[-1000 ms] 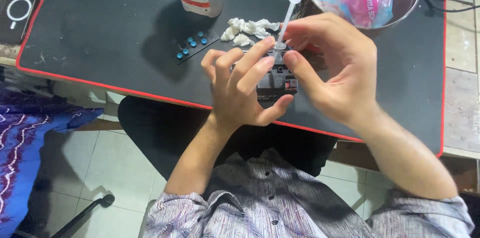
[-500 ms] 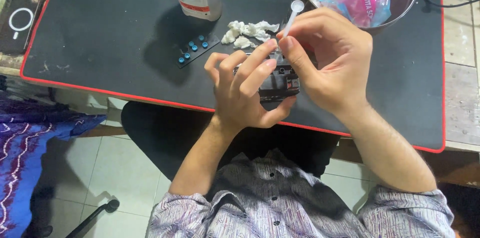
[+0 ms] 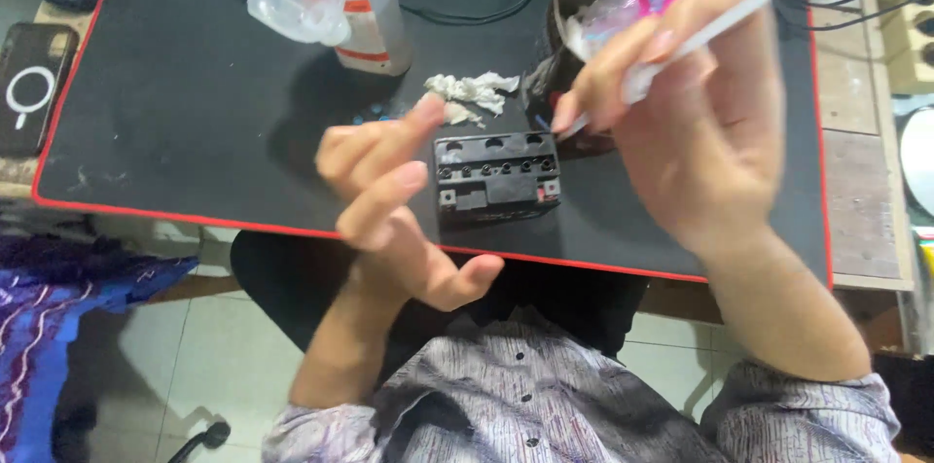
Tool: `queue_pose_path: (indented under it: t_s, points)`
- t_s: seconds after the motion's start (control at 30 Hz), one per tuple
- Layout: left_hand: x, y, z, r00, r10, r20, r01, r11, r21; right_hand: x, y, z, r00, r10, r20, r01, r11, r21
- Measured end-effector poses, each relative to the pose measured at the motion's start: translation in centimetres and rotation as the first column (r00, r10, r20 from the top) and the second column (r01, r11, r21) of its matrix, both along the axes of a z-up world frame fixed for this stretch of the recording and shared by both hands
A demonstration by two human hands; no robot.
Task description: Using a syringe to fill the individual cells of a lead-acid battery with electrolyte liquid.
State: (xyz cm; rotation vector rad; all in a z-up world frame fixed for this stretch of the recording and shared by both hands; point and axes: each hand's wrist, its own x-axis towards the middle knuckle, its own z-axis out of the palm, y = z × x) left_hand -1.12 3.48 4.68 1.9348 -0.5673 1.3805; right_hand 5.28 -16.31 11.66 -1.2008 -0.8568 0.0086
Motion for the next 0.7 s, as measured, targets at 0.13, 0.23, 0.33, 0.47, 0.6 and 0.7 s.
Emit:
queue_pose_path:
  t_s: [0.13, 0.23, 0.33, 0.47, 0.6, 0.7]
  points:
    - [0.9, 1.0, 3.9, 1.000, -0.012, -0.005, 0.012, 0.997, 0.073, 1.5, -3.5, 3.1, 0.973, 0.119, -0.197, -0.105, 0.991, 0.081]
    - [2.0, 0.8, 7.8, 0.995, -0.039, -0.088, 0.055, 0.982, 0.182, 2.7, -3.5, 5.6, 0.997, 0.052, -0.056, -0.061, 0.984, -0.170]
    - [3.5, -0.1, 11.7, 0.971, -0.103, -0.216, 0.160, 0.950, 0.267, 3.3, -2.9, 7.1, 0.997, 0.013, 0.082, 0.004, 0.978, -0.210]
    - [6.0, -2.2, 14.7, 0.945, -0.179, -0.275, 0.268, 0.905, 0.330, 3.4, -2.1, 8.7, 0.999, 0.021, 0.029, -0.014, 0.976, -0.216]
    - [8.4, -3.0, 15.4, 0.940, -0.189, -0.286, 0.284, 0.896, 0.342, 5.1, -2.9, 6.5, 0.967, 0.142, -0.212, -0.133, 0.990, 0.056]
    - [9.4, -3.5, 15.4, 0.936, -0.189, -0.297, 0.291, 0.890, 0.351, 5.8, -2.7, 6.1, 0.994, 0.033, -0.104, -0.037, 0.999, -0.038]
